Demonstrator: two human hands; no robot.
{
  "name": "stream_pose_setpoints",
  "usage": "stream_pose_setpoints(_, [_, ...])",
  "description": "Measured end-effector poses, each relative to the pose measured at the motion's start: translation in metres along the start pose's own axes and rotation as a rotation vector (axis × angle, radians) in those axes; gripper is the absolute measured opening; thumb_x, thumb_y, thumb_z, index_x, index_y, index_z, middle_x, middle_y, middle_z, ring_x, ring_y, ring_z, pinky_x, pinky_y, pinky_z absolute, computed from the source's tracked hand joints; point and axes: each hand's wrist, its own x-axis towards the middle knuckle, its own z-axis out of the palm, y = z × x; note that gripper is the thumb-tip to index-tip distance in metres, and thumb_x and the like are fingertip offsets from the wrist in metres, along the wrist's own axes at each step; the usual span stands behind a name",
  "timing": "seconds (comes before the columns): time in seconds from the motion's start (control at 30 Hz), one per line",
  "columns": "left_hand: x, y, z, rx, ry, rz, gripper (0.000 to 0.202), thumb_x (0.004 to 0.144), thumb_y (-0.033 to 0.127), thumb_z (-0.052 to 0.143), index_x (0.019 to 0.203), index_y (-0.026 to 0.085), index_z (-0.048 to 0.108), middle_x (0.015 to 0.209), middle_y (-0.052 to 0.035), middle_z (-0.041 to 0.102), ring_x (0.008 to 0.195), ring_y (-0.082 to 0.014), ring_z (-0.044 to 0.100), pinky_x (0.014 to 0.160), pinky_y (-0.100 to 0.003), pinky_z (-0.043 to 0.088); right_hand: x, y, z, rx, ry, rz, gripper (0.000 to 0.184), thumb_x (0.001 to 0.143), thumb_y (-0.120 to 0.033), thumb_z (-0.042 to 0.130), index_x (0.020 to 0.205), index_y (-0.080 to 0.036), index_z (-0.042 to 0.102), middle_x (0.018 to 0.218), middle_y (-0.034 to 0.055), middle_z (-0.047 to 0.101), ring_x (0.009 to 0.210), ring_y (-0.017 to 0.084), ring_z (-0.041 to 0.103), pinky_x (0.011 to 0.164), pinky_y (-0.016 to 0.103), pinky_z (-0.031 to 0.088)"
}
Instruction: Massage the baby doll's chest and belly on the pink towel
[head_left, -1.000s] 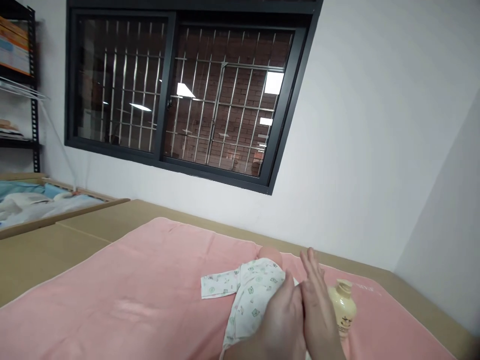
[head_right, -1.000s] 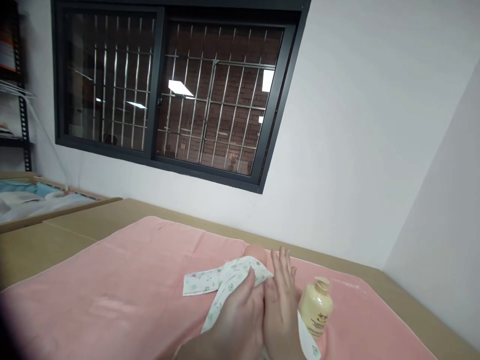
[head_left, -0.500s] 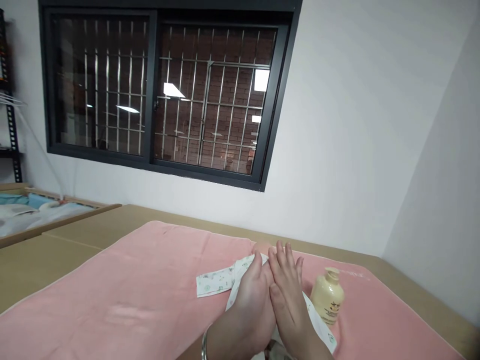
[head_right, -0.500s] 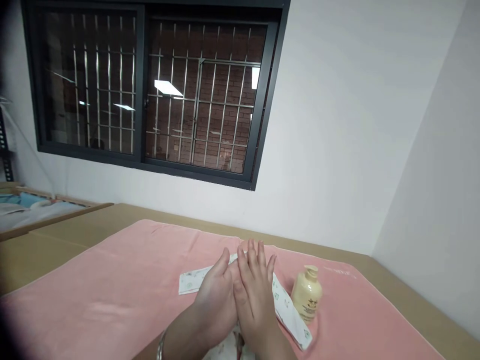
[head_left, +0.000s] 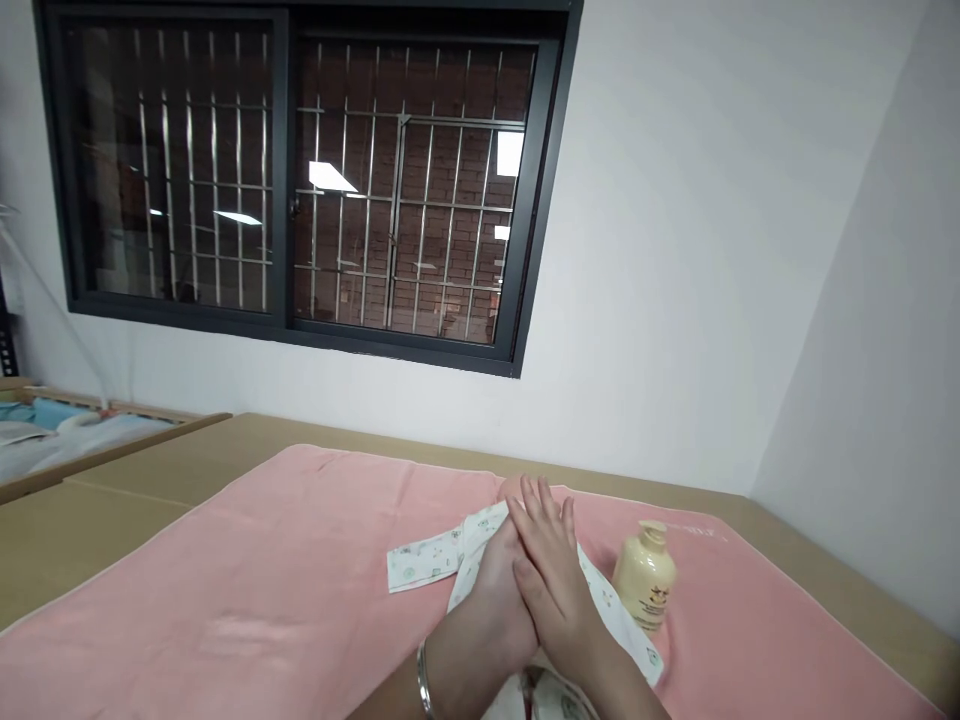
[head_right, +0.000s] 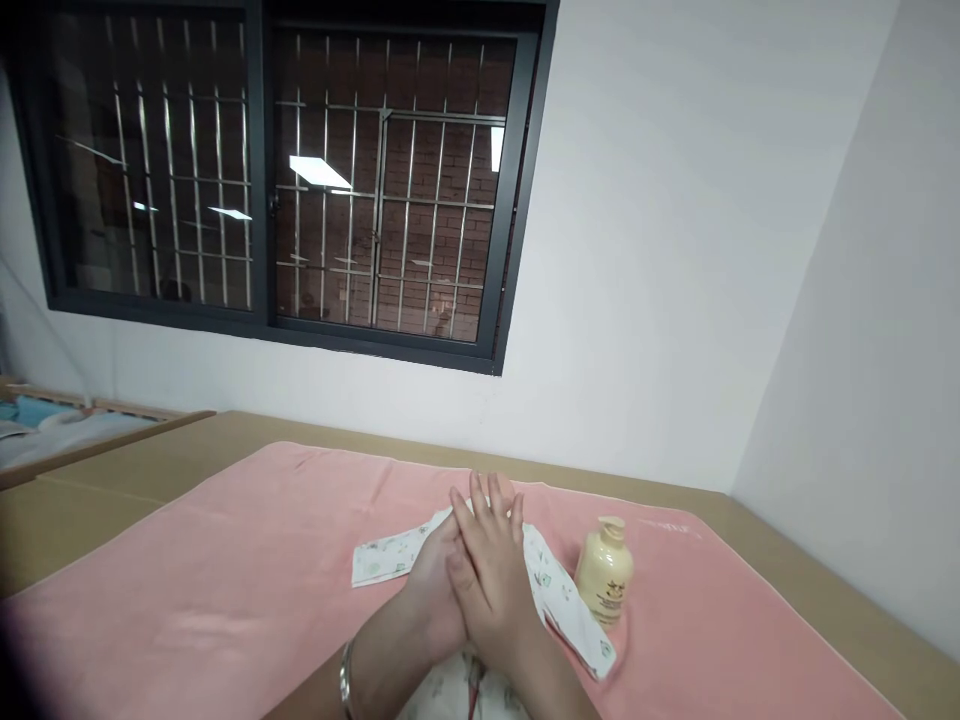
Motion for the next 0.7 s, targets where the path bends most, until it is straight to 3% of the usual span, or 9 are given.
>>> stream_pose_setpoints(0.13, [0.018,0.014,-0.023,0.027,-0.160,0.007,0.057,0.094,0.056,0.033,0.128,0.017,0.056,0.136,-0.0130,0.056,0.131,-0.0265,0.048,0.114,-0.043,0.033,0.005,0.053,0.016,-0.050,0.108,0.134,0.056,0.099,-0.041,0.027,0.152,-0.024,0.027,0.157,0.0069,0.028,0.147,0.025,0.013,0.117,0.059,0.000])
stream_pose_setpoints(0.23, [0.048,0.011,-0.056,0.168,-0.023,0.188,0.048,0.095,0.049,0.037,0.128,0.019,0.054,0.143,-0.0113,0.051,0.137,-0.0216,0.042,0.117,-0.037,0.026,-0.001,0.087,0.039,-0.040,0.136,0.364,0.059,0.096,-0.039,0.028,0.150,-0.017,0.030,0.156,0.0110,0.029,0.146,0.024,0.018,0.118,0.055,0.009])
stream_pose_setpoints(0.3, [0.069,0.001,-0.082,0.441,0.118,0.322,0.041,0.092,0.043,0.046,0.124,0.020,0.058,0.147,-0.0093,0.046,0.140,-0.0219,0.036,0.119,-0.037,0.020,-0.007,0.100,0.053,-0.056,0.074,0.502,0.061,0.094,-0.038,0.031,0.151,-0.015,0.028,0.156,0.0116,0.029,0.146,0.025,0.017,0.118,0.052,0.017])
stream_pose_setpoints(0.37, [0.086,-0.012,-0.105,0.801,0.230,0.465,0.037,0.086,0.039,0.056,0.118,0.020,0.062,0.146,-0.0098,0.048,0.145,-0.0220,0.024,0.121,-0.037,0.004,-0.011,0.106,0.064,-0.090,-0.045,0.567,0.060,0.093,-0.038,0.033,0.148,-0.015,0.035,0.155,0.0115,0.031,0.146,0.026,0.018,0.117,0.051,0.018])
stream_pose_setpoints(0.43, [0.098,-0.027,-0.125,1.056,0.269,0.532,0.040,0.083,0.039,0.061,0.118,0.021,0.063,0.147,-0.0104,0.046,0.147,-0.0231,0.020,0.121,-0.037,-0.005,-0.013,0.109,0.069,-0.129,-0.166,0.563,0.056,0.094,-0.038,0.032,0.144,-0.015,0.043,0.154,0.0113,0.034,0.145,0.027,0.021,0.118,0.050,0.016])
stream_pose_setpoints(0.57, [0.108,-0.044,-0.147,1.253,0.298,0.525,0.046,0.089,0.043,0.049,0.125,0.017,0.058,0.150,-0.0136,0.041,0.146,-0.0260,0.022,0.120,-0.041,-0.001,-0.011,0.112,0.069,-0.173,-0.257,0.543,0.055,0.096,-0.038,0.029,0.144,-0.016,0.043,0.154,0.0103,0.033,0.145,0.026,0.022,0.118,0.047,0.015])
stream_pose_setpoints(0.7, [0.110,-0.046,-0.150,1.338,0.306,0.517,0.044,0.090,0.039,0.045,0.127,0.020,0.056,0.149,-0.0109,0.044,0.144,-0.0253,0.026,0.120,-0.041,0.004,-0.008,0.109,0.066,-0.233,-0.274,0.578,0.055,0.097,-0.038,0.029,0.145,-0.015,0.040,0.156,0.0109,0.029,0.146,0.025,0.019,0.117,0.044,0.015])
